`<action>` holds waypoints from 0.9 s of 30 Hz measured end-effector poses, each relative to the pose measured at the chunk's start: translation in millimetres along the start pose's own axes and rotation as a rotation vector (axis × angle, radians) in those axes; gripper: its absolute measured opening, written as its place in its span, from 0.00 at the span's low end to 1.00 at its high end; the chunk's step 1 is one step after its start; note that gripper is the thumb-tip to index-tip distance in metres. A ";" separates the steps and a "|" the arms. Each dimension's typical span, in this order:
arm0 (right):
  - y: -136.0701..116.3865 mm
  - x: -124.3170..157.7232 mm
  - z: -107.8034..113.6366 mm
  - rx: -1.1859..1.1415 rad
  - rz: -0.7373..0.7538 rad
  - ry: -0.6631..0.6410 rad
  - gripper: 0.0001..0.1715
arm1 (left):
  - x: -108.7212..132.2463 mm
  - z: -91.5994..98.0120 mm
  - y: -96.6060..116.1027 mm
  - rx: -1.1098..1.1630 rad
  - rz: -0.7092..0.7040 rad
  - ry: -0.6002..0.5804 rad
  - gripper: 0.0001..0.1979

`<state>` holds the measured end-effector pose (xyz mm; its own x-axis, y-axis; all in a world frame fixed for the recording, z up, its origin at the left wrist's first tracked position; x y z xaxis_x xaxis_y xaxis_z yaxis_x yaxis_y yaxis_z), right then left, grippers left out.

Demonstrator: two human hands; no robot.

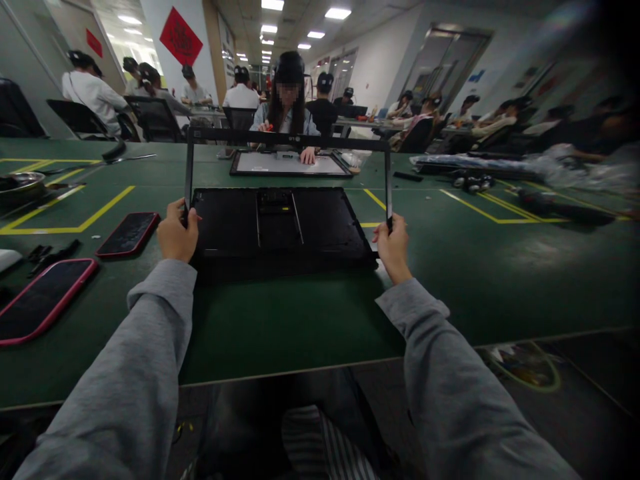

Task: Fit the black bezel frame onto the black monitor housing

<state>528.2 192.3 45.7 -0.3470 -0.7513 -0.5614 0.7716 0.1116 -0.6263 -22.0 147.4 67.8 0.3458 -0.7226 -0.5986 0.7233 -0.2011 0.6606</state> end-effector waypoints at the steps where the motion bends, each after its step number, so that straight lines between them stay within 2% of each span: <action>1: 1.4 -0.6 -1.5 0.003 0.002 -0.010 0.20 | 0.0 1.6 -0.6 -0.017 0.011 0.020 0.26; 3: 4.8 -1.8 -4.6 0.012 0.003 -0.028 0.20 | 0.6 5.9 -0.6 -0.046 0.033 0.069 0.24; 11: 23.7 -5.5 -17.3 0.031 -0.048 -0.081 0.24 | 2.7 3.7 0.2 -0.078 0.082 0.024 0.23; 20: 18.6 -1.6 -18.0 0.076 -0.116 -0.160 0.22 | 5.3 2.7 1.8 -0.066 0.104 0.000 0.19; 27: 19.8 0.7 -21.2 0.095 -0.121 -0.206 0.21 | 3.7 -5.2 -16.2 -0.186 0.140 -0.042 0.24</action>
Point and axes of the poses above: each hand's wrist, its own x-axis away from the middle knuckle, its own z-axis out of the back of the hand, y = z × x, the point moved 8 cm from there along -x, towards the middle knuckle, and after that the axes turned 14 degrees about x, right-handed, at the moved point
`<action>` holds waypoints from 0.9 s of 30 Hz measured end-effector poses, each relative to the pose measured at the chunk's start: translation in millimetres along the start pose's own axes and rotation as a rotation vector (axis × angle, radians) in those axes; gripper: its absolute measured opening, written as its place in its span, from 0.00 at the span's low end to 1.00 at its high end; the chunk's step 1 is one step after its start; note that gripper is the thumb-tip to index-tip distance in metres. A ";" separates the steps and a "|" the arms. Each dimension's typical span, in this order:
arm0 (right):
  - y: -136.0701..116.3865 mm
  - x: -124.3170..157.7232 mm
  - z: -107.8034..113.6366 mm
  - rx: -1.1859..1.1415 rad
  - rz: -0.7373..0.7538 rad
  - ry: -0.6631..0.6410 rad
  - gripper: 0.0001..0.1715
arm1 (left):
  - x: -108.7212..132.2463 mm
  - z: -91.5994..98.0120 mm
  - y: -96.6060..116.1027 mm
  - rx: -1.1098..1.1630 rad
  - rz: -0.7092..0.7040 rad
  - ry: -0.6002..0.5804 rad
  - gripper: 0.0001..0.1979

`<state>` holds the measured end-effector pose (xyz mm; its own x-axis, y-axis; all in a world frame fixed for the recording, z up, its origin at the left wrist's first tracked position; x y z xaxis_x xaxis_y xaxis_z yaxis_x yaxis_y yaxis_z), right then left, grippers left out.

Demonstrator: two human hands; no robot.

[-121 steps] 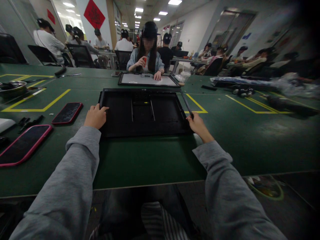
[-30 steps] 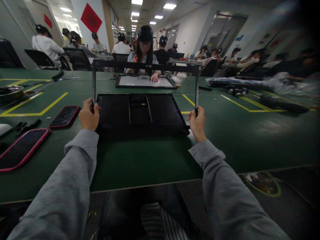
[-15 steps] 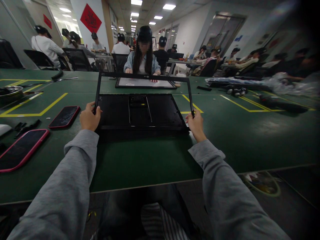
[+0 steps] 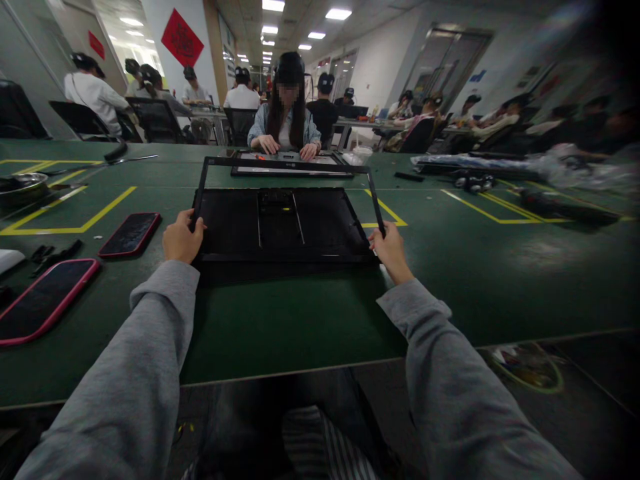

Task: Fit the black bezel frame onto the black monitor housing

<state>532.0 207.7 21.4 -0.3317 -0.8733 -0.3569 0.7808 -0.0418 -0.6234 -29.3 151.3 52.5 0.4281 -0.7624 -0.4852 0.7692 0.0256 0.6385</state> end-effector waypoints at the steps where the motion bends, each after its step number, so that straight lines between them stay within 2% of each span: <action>1: 0.5 0.0 -0.5 0.007 -0.001 -0.003 0.21 | -0.8 -1.3 -1.9 -0.008 0.000 -0.001 0.25; 27: -3.7 3.7 2.2 0.041 -0.009 -0.031 0.24 | 0.4 -0.3 1.6 -0.002 0.014 -0.022 0.25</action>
Point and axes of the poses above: each hand's wrist, its own x-axis away from the middle knuckle, its own z-axis out of the back of the hand, y = z × x, the point moved 8 cm from there along -x, towards the middle knuckle, and after that the axes turned 14 degrees about x, right-handed, at the moved point
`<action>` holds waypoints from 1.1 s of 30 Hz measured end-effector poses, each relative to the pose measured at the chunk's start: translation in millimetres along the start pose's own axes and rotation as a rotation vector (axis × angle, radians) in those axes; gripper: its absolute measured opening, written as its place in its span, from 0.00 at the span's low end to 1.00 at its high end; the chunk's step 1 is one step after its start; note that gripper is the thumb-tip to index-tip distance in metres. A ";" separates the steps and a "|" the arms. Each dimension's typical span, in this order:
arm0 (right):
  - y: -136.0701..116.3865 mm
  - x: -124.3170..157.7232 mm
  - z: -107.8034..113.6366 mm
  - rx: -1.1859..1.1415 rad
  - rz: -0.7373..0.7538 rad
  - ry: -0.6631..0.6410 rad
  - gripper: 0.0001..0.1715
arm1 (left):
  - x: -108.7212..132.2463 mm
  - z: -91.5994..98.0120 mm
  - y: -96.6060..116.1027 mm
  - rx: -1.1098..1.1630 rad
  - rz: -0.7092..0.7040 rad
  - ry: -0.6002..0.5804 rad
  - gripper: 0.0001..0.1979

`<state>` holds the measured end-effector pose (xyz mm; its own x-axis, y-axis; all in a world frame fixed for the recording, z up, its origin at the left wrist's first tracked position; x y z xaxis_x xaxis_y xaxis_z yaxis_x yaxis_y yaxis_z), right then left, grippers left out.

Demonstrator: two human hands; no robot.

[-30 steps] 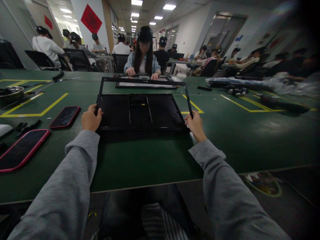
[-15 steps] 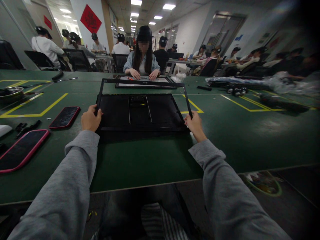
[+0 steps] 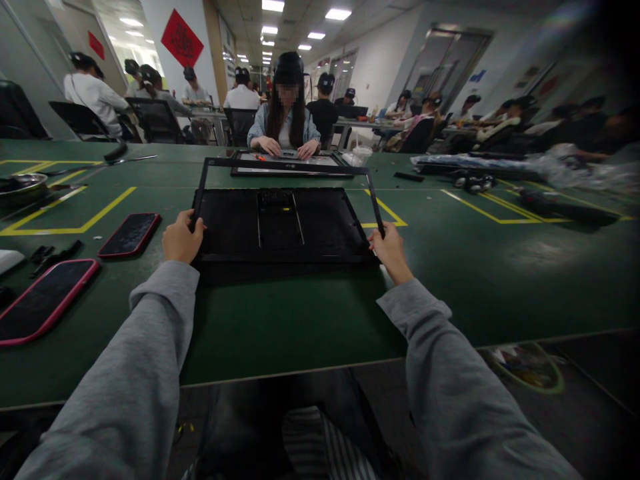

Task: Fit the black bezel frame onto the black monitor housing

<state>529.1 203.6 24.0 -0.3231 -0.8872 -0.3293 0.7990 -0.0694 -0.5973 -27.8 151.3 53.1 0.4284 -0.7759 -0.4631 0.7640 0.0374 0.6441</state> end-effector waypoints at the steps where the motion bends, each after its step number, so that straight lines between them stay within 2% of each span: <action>1: 0.7 -0.4 -0.4 0.000 0.000 0.001 0.24 | 0.2 0.2 0.0 -0.001 0.006 0.000 0.25; 9: 5.7 -4.0 -6.0 0.051 0.007 -0.019 0.27 | 1.2 -0.2 0.0 -0.005 0.016 -0.013 0.26; 19: 2.3 -1.1 -2.9 0.270 0.008 -0.052 0.26 | 1.1 -1.6 2.2 -0.043 0.051 -0.059 0.26; 33: -1.4 1.6 0.4 0.274 0.017 -0.035 0.25 | -1.7 -4.7 -2.0 -0.035 0.031 -0.067 0.26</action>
<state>527.6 202.2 24.6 -0.2942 -0.9044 -0.3091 0.9131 -0.1704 -0.3705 -27.8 155.5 49.8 0.4195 -0.8143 -0.4011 0.7681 0.0829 0.6349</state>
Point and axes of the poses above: each hand's wrist, its own x-axis away from the middle knuckle, its own z-axis out of the back of the hand, y = z × x, the point moved 8 cm from there along -x, towards the middle knuckle, and after that the axes turned 14 degrees about x, right-handed, at the moved point
